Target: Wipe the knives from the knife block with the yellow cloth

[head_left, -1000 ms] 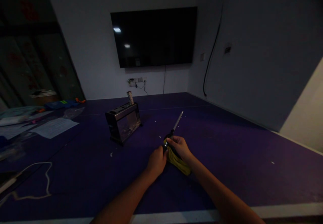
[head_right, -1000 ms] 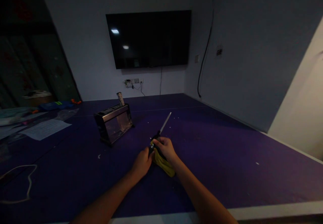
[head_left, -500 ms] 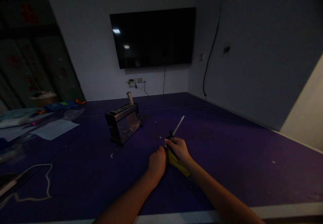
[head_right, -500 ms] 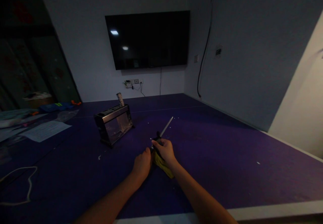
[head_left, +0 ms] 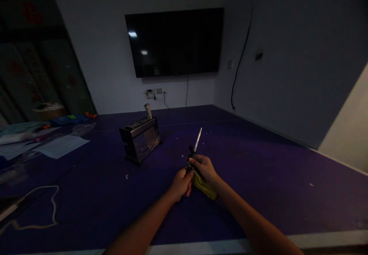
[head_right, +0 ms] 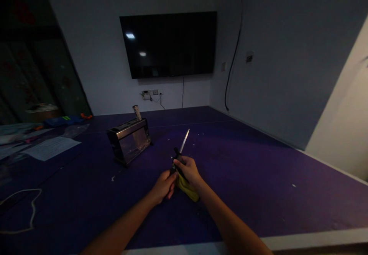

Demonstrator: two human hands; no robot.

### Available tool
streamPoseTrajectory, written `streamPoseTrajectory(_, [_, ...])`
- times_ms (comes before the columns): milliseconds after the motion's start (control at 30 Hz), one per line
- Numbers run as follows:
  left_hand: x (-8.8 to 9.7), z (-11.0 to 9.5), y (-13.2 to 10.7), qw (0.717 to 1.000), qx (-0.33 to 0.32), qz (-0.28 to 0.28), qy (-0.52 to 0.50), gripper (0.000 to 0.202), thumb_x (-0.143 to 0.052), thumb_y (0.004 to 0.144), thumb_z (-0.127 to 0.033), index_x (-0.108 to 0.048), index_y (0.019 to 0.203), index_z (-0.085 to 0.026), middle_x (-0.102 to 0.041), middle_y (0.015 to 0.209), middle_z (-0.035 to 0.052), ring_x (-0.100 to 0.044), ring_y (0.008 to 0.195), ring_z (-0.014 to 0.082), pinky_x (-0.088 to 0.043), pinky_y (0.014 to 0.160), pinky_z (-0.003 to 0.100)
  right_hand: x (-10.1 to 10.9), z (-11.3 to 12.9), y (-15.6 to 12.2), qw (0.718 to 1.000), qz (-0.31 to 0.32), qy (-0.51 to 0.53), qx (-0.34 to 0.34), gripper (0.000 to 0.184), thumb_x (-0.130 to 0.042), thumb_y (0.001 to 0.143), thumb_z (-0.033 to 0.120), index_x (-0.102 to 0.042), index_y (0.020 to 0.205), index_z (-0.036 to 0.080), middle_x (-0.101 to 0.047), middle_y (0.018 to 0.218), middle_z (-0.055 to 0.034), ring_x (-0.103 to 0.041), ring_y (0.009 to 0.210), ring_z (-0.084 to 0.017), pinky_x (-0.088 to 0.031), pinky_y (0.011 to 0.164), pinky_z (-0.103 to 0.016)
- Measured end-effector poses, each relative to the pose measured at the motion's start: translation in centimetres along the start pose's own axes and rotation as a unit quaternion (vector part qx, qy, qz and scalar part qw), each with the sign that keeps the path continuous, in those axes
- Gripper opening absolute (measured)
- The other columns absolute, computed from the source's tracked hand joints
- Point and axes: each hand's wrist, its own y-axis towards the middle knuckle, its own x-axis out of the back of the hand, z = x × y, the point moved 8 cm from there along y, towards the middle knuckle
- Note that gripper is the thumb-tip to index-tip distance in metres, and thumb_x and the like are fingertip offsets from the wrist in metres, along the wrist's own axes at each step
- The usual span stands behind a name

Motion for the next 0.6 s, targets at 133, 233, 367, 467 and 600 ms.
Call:
streamPoseTrajectory(133, [-2.0, -1.2, -0.9, 0.965, 0.029, 0.156, -0.209, 0.034, -0.051, 0.079, -0.051, -0.038, 0.077, -0.019, -0.034, 0.045, -0.0111, -0.025, 0.025, 0.0035, -0.015, 0.031, 0.017, -0.6, 0.3, -0.3, 0.992, 0.048, 0.103, -0.046, 0.032, -0.078, 0.056, 0.041, -0.063, 0.066, 0.015, -0.061, 0.059, 0.0003, -0.052, 0.051, -0.010, -0.039, 0.052, -0.023])
streamPoseTrajectory(233, [-3.0, -2.2, -1.9, 0.910, 0.071, 0.264, -0.312, 0.031, -0.047, 0.084, -0.046, -0.035, 0.074, -0.019, -0.025, 0.043, -0.0114, -0.015, 0.024, 0.0022, -0.007, 0.029, 0.016, -1.0, 0.5, -0.6, 0.982, 0.077, 0.153, -0.075, 0.029, -0.080, 0.054, 0.038, -0.063, 0.063, 0.016, -0.063, 0.060, 0.0003, -0.053, 0.050, -0.010, -0.040, 0.052, -0.022])
streamPoseTrajectory(367, [-3.2, -2.6, -2.6, 0.872, 0.100, 0.308, -0.366, 0.031, -0.044, 0.086, -0.044, -0.034, 0.072, -0.019, -0.020, 0.044, -0.0109, -0.008, 0.025, 0.0016, -0.001, 0.029, 0.017, -1.3, 0.9, -0.8, 0.976, 0.100, 0.176, -0.080, 0.026, -0.080, 0.053, 0.035, -0.063, 0.061, 0.017, -0.064, 0.061, 0.0004, -0.054, 0.051, -0.009, -0.042, 0.053, -0.021])
streamPoseTrajectory(467, [-3.2, -2.5, -2.5, 0.875, 0.103, 0.300, -0.365, 0.031, -0.044, 0.087, -0.045, -0.035, 0.072, -0.019, -0.020, 0.045, -0.0106, -0.009, 0.025, 0.0015, -0.002, 0.029, 0.017, -1.3, 1.2, -0.9, 0.979, 0.094, 0.168, -0.072, 0.024, -0.079, 0.055, 0.035, -0.062, 0.059, 0.018, -0.063, 0.060, 0.0007, -0.053, 0.050, -0.009, -0.041, 0.052, -0.021])
streamPoseTrajectory(600, [-3.1, -2.6, -2.3, 0.889, 0.090, 0.288, -0.345, 0.032, -0.047, 0.085, -0.046, -0.036, 0.073, -0.018, -0.023, 0.045, -0.0106, -0.013, 0.025, 0.0015, -0.004, 0.030, 0.017, -1.2, 1.4, -0.8, 0.983, 0.081, 0.154, -0.062, 0.025, -0.079, 0.055, 0.035, -0.062, 0.060, 0.017, -0.063, 0.060, 0.0003, -0.054, 0.051, -0.009, -0.041, 0.052, -0.022])
